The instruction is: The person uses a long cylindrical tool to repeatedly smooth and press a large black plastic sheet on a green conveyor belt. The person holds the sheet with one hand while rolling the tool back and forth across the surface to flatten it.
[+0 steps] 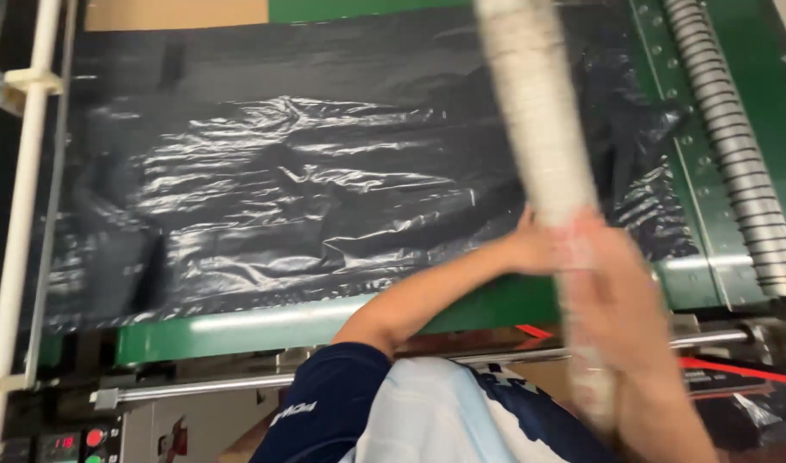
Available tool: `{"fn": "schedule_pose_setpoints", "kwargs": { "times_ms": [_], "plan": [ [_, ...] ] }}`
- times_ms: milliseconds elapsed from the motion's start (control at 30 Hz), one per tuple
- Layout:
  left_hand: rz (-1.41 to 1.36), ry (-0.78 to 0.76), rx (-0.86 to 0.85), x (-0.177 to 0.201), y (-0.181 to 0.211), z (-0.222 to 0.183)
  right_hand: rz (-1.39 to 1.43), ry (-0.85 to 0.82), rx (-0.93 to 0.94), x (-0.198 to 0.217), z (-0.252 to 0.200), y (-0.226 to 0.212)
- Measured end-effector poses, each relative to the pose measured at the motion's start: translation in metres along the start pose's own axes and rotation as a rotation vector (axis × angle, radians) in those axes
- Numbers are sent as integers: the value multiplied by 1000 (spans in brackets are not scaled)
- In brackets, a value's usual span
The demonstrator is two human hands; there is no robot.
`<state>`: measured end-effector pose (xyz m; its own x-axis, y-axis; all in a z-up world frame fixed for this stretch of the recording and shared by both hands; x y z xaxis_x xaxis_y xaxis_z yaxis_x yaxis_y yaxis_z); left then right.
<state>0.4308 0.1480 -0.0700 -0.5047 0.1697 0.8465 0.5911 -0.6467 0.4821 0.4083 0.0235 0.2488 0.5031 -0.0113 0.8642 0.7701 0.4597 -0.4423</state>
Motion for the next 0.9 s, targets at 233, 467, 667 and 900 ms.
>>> {"fn": "schedule_pose_setpoints", "kwargs": {
  "times_ms": [233,467,667,900],
  "plan": [
    [-543,-466,-31,132,98,-229,4,-195,416,-137,46,-146],
    [-779,-96,279,338,18,-274,-646,-137,192,-169,16,13],
    [100,155,483,283,-48,-243,-663,-199,-558,-56,-27,178],
    [75,-13,331,164,-39,-191,-506,-357,-422,-101,-44,92]
  ]
}}
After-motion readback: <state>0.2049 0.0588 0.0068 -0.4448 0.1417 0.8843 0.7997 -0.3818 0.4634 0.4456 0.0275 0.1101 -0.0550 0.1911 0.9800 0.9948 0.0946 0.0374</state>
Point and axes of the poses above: each hand's wrist, its own z-axis towards the middle knuckle, its own x-axis out of the back of the hand, y = z × x, the point moved 9 cm from there along z, towards the middle knuckle, and after that the axes turned 12 degrees about -z, right-handed, at the moved point
